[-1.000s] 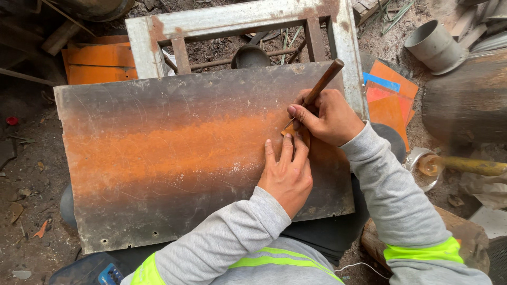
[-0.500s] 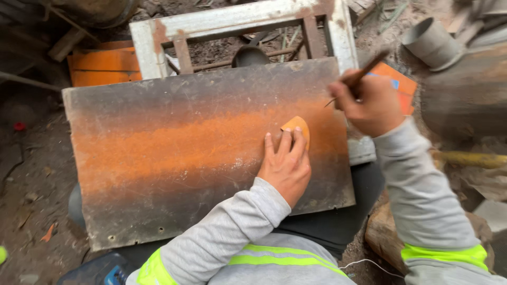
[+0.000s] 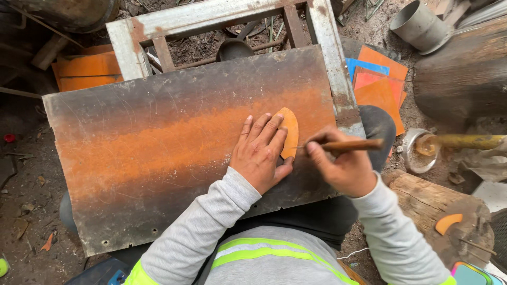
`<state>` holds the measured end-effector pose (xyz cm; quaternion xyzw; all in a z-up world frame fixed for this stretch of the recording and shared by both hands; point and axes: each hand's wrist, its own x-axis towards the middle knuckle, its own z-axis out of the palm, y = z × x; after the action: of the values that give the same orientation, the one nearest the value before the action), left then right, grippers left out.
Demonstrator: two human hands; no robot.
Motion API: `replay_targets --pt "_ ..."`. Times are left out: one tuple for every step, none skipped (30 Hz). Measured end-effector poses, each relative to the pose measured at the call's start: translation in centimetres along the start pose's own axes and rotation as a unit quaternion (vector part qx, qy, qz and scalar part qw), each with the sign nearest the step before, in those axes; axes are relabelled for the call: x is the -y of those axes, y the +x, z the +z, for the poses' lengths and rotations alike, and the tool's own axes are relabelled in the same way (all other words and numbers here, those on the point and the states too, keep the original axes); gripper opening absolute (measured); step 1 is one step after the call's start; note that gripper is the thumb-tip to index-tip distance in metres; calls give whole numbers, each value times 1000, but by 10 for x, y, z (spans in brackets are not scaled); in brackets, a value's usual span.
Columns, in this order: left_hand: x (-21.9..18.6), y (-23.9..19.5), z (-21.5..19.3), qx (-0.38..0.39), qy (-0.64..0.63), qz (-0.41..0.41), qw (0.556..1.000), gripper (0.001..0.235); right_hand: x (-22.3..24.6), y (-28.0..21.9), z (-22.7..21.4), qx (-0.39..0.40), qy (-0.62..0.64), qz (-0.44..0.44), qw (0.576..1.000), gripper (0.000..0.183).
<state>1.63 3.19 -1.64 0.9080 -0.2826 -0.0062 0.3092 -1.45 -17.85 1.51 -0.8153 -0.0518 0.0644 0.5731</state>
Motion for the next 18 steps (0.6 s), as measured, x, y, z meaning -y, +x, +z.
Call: replay_targets --pt "1 -1 0 -6 -5 2 1000 71 -1 -1 8 6 17 -12 1000 8" --pt "1 -2 1 -6 -18 -7 1000 77 -3 0 12 11 14 4 1000 9" --pt "2 -3 2 -6 -32 -15 999 83 -4 2 15 15 12 20 1000 10" --pt "3 -3 3 -6 -46 -22 999 90 -5 5 16 19 8 37 999 11" --pt "3 -3 4 -2 -47 -30 998 93 -4 8 16 19 -15 42 999 12" --pt "3 -3 4 1 -48 -39 998 97 -4 13 15 20 -37 47 998 13" --pt "4 -3 5 4 -48 -47 998 100 -2 17 15 20 -59 51 997 14" --pt "4 -3 6 3 -50 -52 997 103 -1 21 16 29 -49 46 997 14" --pt "5 -3 7 3 -51 -57 997 106 0 25 16 37 -38 41 998 14" --pt "5 -3 8 2 -51 -62 997 108 1 28 17 46 -26 36 998 15" --pt "6 -4 9 -1 -50 -61 997 110 1 31 18 49 -29 39 998 15" --pt "7 -5 9 -5 -48 -59 997 111 1 33 19 51 -32 43 997 15" --pt "9 -5 10 -8 -47 -57 997 113 1 35 20 53 -34 46 997 15" --pt "9 -5 10 -9 -49 -61 997 113 1 38 20 58 -59 54 995 16" --pt "9 -5 11 -11 -51 -64 997 112 1 40 19 62 -84 63 993 16" --pt "9 -5 12 -12 -53 -68 996 112 1 42 19 66 -109 71 989 17" --pt "9 -5 12 -15 -55 -69 996 112 0 44 19 72 -101 72 990 17" --pt "10 -5 12 -18 -57 -69 996 111 0 46 18 77 -93 73 990 18"
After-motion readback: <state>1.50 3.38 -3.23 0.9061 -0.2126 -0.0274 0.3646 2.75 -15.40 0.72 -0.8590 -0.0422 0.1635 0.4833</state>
